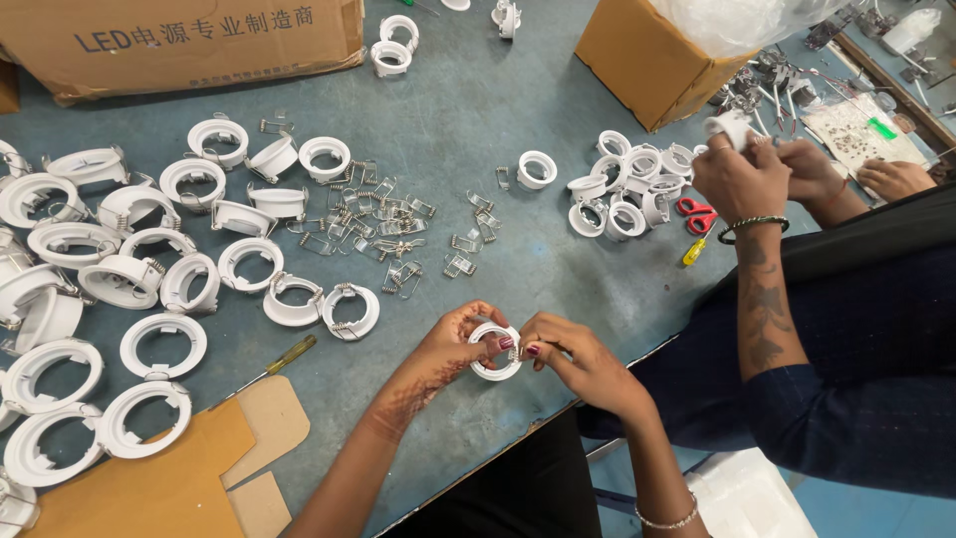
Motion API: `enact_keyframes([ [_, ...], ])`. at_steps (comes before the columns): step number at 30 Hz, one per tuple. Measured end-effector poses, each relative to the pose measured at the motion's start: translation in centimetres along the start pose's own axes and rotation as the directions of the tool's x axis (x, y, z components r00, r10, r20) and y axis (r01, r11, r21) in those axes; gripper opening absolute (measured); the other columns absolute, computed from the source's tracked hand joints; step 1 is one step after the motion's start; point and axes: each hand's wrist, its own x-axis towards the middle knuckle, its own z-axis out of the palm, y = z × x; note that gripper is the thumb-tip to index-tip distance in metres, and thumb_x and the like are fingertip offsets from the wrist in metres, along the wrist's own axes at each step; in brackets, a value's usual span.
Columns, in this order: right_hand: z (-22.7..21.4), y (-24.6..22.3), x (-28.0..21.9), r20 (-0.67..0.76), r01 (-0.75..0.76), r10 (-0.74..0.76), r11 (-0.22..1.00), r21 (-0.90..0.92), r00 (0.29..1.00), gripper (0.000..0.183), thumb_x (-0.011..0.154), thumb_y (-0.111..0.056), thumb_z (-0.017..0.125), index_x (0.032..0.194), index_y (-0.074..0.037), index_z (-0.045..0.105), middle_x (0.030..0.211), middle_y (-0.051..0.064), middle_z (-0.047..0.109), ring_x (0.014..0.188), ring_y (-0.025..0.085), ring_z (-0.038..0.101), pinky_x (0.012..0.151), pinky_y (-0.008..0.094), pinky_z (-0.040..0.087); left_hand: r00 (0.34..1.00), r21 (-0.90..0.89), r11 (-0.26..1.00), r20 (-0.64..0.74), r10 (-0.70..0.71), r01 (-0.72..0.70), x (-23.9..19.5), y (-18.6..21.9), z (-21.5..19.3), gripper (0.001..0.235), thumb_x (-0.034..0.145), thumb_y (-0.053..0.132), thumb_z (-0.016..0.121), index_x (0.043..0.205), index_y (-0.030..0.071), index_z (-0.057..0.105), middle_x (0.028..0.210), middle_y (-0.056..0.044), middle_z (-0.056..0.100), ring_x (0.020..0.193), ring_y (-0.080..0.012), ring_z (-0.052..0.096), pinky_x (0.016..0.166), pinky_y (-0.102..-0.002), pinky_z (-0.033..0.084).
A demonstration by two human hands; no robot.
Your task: The person assembles white circular LED light fixture housings by inserting small metal spring clips into slots on the plastic rings. The person handles the components by hand, repeatedly picking up housings and clips, inserting the clips, and placing the assembled units on the table.
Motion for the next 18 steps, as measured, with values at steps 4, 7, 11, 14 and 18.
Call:
enact_keyframes([
  [4,0.6,-0.9,-0.5,-0.131,0.091,-0.104,0.990,-0.103,0.986,0.014,0.100,-0.009,0.058,0.097,0.003,0.065,0.094,0.011,0.067,0.076,0.022,0.062,0.072,0.032,0.053,0.987,-0.211,0.977,0.146,0.071,-0.039,-1.1,1.8,0.6,0.040,0.084,0.016,0.083,0.116,0.001,0.065,0.096,-0.003,0.068,0.086,-0.0092,0.064,0.075,-0.025,0.054],
  [7,1.6,-1.5,-1.0,-0.261,0.125,-0.187,0.963,-0.238,0.947,0.008,0.096,-0.004,0.061,0.096,0.003,0.065,0.091,0.012,0.068,0.077,0.023,0.064,0.072,0.033,0.052,0.982,-0.197,0.978,0.162,0.096,-0.063,-1.6,2.7,0.9,0.039,0.084,0.016,0.083,0.115,0.001,0.065,0.097,-0.003,0.068,0.086,-0.0076,0.064,0.076,-0.024,0.053],
  [11,3.3,-1.9,-1.1,-0.400,0.188,-0.334,0.914,-0.361,0.854,0.002,0.094,0.001,0.064,0.095,0.003,0.063,0.092,0.012,0.067,0.083,0.025,0.065,0.075,0.034,0.053,0.987,-0.148,0.986,0.125,0.102,-0.083,-1.7,2.9,1.4,0.031,0.083,0.013,0.082,0.107,0.003,0.065,0.094,-0.002,0.068,0.083,-0.0065,0.063,0.071,-0.023,0.052],
  [14,4.6,-2.1,-1.1,-0.510,0.135,-0.339,0.908,-0.396,0.791,0.003,0.093,0.002,0.066,0.093,0.002,0.064,0.089,0.012,0.067,0.079,0.024,0.065,0.071,0.033,0.053,0.986,-0.116,0.986,0.102,0.134,-0.122,-1.5,2.7,1.5,0.023,0.084,0.008,0.082,0.096,0.004,0.063,0.088,-0.002,0.065,0.077,-0.0064,0.060,0.067,-0.023,0.050],
  [18,6.0,-2.0,-0.9,-0.619,0.086,-0.343,0.910,-0.406,0.707,0.002,0.092,0.002,0.067,0.093,0.002,0.065,0.085,0.011,0.067,0.071,0.023,0.063,0.065,0.032,0.051,0.980,-0.021,0.983,0.076,0.186,-0.185,-1.4,2.5,1.5,0.020,0.084,0.005,0.081,0.085,0.005,0.061,0.081,-0.001,0.065,0.072,-0.0056,0.058,0.063,-0.022,0.048],
])
